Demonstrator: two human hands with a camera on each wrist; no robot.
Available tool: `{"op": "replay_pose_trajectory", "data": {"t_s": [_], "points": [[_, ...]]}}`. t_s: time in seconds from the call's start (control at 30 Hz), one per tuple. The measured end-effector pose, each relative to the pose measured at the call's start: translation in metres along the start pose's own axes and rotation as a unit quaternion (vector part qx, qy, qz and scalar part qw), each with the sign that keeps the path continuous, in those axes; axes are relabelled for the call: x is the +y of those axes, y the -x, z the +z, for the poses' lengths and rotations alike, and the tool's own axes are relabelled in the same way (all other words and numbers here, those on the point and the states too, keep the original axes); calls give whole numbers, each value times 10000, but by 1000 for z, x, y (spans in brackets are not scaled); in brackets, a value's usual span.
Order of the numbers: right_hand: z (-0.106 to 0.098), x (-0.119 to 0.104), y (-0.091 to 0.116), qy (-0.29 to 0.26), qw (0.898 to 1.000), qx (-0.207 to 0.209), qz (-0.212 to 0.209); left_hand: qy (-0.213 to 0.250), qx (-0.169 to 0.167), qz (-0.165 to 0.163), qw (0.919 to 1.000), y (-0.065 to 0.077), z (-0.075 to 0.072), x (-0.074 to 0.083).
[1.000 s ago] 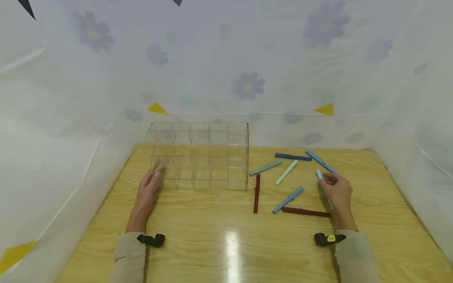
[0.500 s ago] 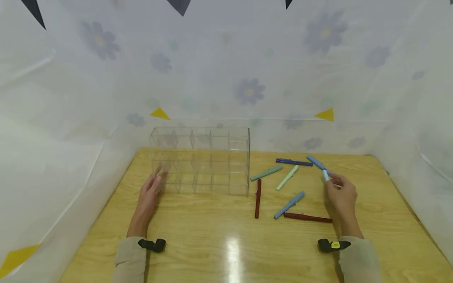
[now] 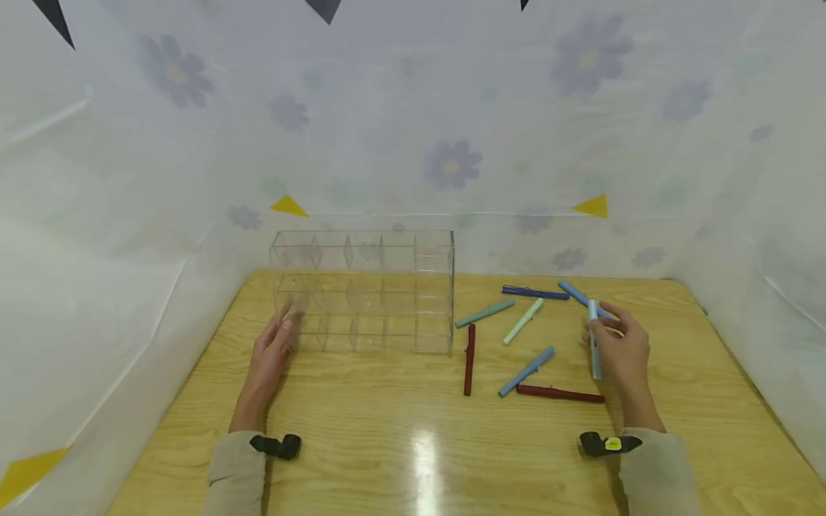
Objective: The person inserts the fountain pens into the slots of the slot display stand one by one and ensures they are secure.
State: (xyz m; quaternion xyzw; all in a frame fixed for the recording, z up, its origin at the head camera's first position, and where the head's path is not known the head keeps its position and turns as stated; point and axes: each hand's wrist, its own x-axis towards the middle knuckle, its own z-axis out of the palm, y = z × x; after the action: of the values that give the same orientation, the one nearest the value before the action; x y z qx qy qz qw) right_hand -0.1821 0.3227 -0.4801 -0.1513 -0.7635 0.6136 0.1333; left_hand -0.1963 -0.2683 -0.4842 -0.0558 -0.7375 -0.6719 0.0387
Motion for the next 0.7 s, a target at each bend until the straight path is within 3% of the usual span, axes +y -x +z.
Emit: {"op": "replay_pose_trajectory", "data": {"t_s": [0.17,0.33,0.5,0.7], "points": [[0,-6,2,-1152,9925,-369,-154,92,1,114,9999,-1,0,-3],[2,-11,4,-1437,9870,-606,-388,47,114,147,9998,-3,-1,-6],[7,-18,6,-1727,9812,-681,-535,11,189,145,9997,-9,-5,-22],[13,-29,12,-1655,9825,-585,-623,-111,253,134,9995,-11,-7,-33]]}}
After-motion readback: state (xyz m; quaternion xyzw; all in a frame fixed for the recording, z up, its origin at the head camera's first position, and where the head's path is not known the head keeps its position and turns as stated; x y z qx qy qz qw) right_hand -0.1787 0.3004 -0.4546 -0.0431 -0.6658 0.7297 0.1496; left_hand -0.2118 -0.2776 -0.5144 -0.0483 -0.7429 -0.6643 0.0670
